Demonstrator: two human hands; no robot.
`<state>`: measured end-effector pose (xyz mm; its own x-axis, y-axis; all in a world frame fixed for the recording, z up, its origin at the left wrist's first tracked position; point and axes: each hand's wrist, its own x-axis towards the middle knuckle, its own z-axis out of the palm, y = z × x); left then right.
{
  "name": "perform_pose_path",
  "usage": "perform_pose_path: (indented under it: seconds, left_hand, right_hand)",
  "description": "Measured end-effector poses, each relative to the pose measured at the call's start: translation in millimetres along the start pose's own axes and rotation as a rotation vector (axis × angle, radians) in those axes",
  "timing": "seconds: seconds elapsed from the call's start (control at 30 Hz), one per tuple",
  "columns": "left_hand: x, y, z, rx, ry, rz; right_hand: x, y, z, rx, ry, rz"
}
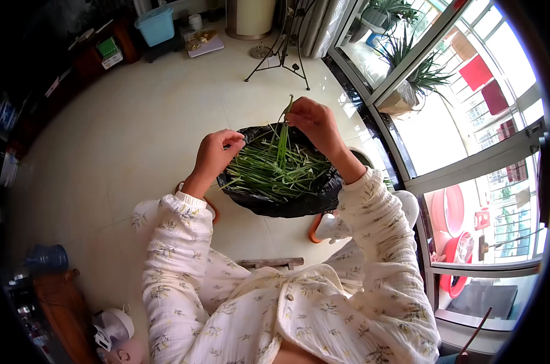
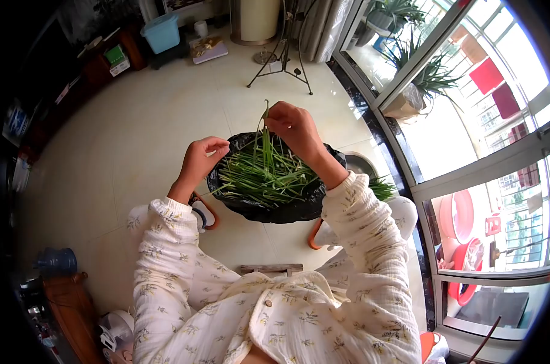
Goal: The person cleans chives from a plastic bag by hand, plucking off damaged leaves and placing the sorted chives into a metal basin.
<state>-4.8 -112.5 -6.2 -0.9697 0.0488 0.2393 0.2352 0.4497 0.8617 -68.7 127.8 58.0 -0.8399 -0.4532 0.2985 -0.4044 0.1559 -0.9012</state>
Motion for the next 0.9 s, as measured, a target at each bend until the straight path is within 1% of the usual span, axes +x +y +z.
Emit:
perform_pose_path:
  seconds: [0.03,0.07,0.17,0.2,0.3,0.37,0.4,0.5,0.63,0.7,0.77,0.9]
  left_hand:
    - [4,3,4,-0.108,-0.001,-0.033]
    - [7,6,7,-0.154,-0.028,-0.073]
    - [16,16,19,-0.289,-0.010,-0.093]
    - [20,20,24,-0.357,0.015,-0.035]
    - [27,35,35,-0.582,-0.066,-0.024]
    - [32,47,42,-0.641,-0.133,-0.037]
    - [33,52,45,-0.669,-0.163,-0.049]
    - [35,59,56,-0.720,-0.223,-0.127]
    - [39,48,69,-0.658,-0.278,-0.157]
    - [41,43,70,-0.595,-0.278,-0.200]
    - [43,38,71,-0.563,-0.288,-0.218]
    - [43,39,74,-0.620,-0.319,-0.243]
  right_hand:
    - [0,-5,-10,0.145,0.045,0.001]
    - [-1,-12,-20,0.233,0.063,-0.001]
    - [-7,-19,-43,0.282,0.106,-0.012]
    - [-10,-21,-48,0.285,0.098,0.010]
    - [-23,-19,-53,0.325,0.058,0.089]
    - [-29,-9,-49,0.387,0.010,0.157]
    - [-32,-13,-44,0.372,0.024,0.201]
    - [-35,13,-32,0.507,-0.032,0.312]
    - [-41,32,-18,0.491,-0.181,0.371]
    - [-41,42,-18,0.489,-0.197,0.415]
    - [-40,47,-19,0.563,-0.175,0.486]
    - [-42,48,-24,0.611,-0.185,0.532]
